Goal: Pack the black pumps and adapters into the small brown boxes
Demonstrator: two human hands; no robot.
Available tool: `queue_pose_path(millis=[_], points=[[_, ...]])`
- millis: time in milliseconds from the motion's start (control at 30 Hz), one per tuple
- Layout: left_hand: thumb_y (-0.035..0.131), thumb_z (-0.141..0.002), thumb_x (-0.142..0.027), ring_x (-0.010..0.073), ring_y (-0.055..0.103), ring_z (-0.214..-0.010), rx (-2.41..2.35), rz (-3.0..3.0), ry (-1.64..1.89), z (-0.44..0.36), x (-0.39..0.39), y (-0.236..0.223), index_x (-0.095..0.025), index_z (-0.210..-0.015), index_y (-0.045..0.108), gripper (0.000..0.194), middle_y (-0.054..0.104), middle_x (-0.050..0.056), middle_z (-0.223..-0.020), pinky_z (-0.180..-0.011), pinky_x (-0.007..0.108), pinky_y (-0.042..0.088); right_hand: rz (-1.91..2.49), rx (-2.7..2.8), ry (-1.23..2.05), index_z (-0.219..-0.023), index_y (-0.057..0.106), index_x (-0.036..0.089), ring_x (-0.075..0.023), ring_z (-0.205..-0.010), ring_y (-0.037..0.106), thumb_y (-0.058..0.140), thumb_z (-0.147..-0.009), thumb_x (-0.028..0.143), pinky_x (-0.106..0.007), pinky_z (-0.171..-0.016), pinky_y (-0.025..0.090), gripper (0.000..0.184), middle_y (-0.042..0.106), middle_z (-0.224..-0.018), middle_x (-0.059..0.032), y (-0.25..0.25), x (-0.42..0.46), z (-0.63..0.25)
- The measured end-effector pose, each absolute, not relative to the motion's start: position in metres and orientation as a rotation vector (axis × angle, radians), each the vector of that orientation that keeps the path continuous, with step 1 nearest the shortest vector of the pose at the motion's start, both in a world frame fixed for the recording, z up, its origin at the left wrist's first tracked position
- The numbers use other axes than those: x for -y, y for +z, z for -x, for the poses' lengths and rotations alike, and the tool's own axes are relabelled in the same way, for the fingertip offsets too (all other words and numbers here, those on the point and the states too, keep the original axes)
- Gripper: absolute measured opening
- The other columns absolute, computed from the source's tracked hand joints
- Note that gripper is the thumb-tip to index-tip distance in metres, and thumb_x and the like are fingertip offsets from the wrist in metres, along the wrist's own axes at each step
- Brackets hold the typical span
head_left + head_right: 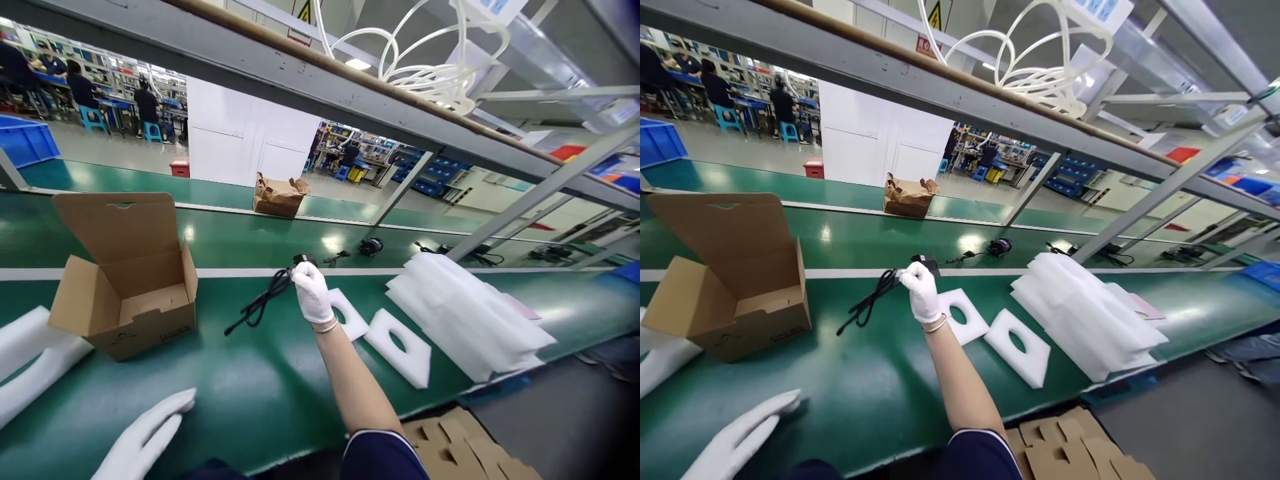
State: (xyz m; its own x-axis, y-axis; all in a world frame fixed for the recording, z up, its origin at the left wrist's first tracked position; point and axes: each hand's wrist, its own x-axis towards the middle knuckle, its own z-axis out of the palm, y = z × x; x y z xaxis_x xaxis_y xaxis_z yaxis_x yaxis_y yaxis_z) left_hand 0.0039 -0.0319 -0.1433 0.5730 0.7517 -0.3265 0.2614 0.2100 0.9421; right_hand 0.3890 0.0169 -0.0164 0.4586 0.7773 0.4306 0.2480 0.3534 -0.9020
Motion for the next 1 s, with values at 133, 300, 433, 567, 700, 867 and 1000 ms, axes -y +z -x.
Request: queue_pose_path(millis=[133, 300, 433, 567, 700, 867, 1000], points=[[0.036, -0.092, -0.07, 0.0309, 0.053, -0.132, -0.691, -0.68, 0.353, -0.05, 0.017, -0.113, -0.016, -0.147, 0.042, 0.077, 0.049, 0.015, -0.148, -0.116, 0.047, 0.039, 0.843, 1.124, 0.611, -0.051, 0.037, 0.02, -0.0121, -0.059, 0.038, 0.075, -0.071, 0.032, -0.035, -0.086, 0.045, 0.045, 0.038, -0.055, 0.0052, -0.016, 0.015, -0.35], [0.042, -0.094, -0.066, 0.0278, 0.066, -0.11, -0.512, -0.384, 0.246, -0.114, -0.014, -0.082, -0.015, -0.14, 0.045, 0.069, 0.06, 0.017, -0.134, -0.102, 0.048, 0.049, 0.624, 1.379, 0.917, -0.045, 0.043, 0.021, -0.0132, -0.057, 0.041, 0.077, -0.077, 0.037, -0.036, -0.076, 0.049, 0.049, 0.043, -0.051, 0.0037, -0.032, 0.032, -0.303], [0.054, -0.091, -0.061, 0.0304, 0.07, -0.098, -0.348, -0.331, 0.153, -0.144, -0.029, -0.077, -0.01, -0.109, 0.064, 0.056, 0.073, 0.015, -0.1, -0.095, 0.045, 0.053, 0.374, 1.639, 1.133, -0.041, 0.046, 0.023, -0.012, -0.046, 0.04, 0.083, -0.069, 0.04, -0.029, -0.052, 0.046, 0.05, 0.049, -0.048, 0.0036, -0.068, 0.031, -0.26], [0.06, -0.09, -0.04, 0.0306, 0.072, -0.095, -0.386, -0.292, 0.072, -0.139, -0.031, -0.085, -0.005, -0.101, 0.068, 0.037, 0.074, 0.015, -0.091, -0.096, 0.043, 0.052, -0.018, 1.694, 1.358, -0.043, 0.049, 0.024, -0.0104, -0.04, 0.046, 0.086, -0.066, 0.034, -0.027, -0.058, 0.054, 0.044, 0.051, -0.045, 0.0068, -0.087, 0.032, -0.244], [0.059, -0.09, -0.035, 0.027, 0.072, -0.091, -0.343, -0.347, 0.246, -0.118, -0.034, -0.094, -0.004, -0.115, 0.065, 0.04, 0.074, 0.016, -0.098, -0.091, 0.039, 0.054, 0.471, 1.964, 1.489, -0.076, 0.075, 0.022, -0.0185, -0.073, 0.07, 0.082, -0.072, 0.043, -0.028, -0.077, 0.058, 0.023, 0.074, -0.083, -0.0031, -0.058, 0.04, -0.3], [0.064, -0.085, -0.04, 0.0288, 0.07, -0.097, -0.282, -0.615, 0.322, -0.093, -0.04, -0.094, -0.014, -0.134, 0.057, 0.055, 0.069, 0.018, -0.118, -0.085, 0.038, 0.053, 1.961, 1.011, 0.599, -0.104, 0.071, 0.019, -0.0238, -0.114, 0.062, 0.067, -0.082, 0.042, -0.035, -0.104, 0.046, 0.032, 0.07, -0.117, -0.0081, -0.029, 0.001, -0.453], [0.072, -0.076, -0.041, 0.0312, 0.06, -0.116, -0.325, -1.061, 0.211, -0.089, -0.038, -0.087, -0.022, -0.146, 0.047, 0.076, 0.06, 0.013, -0.136, -0.093, 0.039, 0.05, 2.252, 0.506, 0.337, -0.138, 0.047, 0.007, -0.031, -0.129, 0.051, 0.063, -0.084, 0.038, -0.041, -0.111, 0.037, 0.064, 0.055, -0.135, -0.0225, -0.046, -0.062, -0.553]])
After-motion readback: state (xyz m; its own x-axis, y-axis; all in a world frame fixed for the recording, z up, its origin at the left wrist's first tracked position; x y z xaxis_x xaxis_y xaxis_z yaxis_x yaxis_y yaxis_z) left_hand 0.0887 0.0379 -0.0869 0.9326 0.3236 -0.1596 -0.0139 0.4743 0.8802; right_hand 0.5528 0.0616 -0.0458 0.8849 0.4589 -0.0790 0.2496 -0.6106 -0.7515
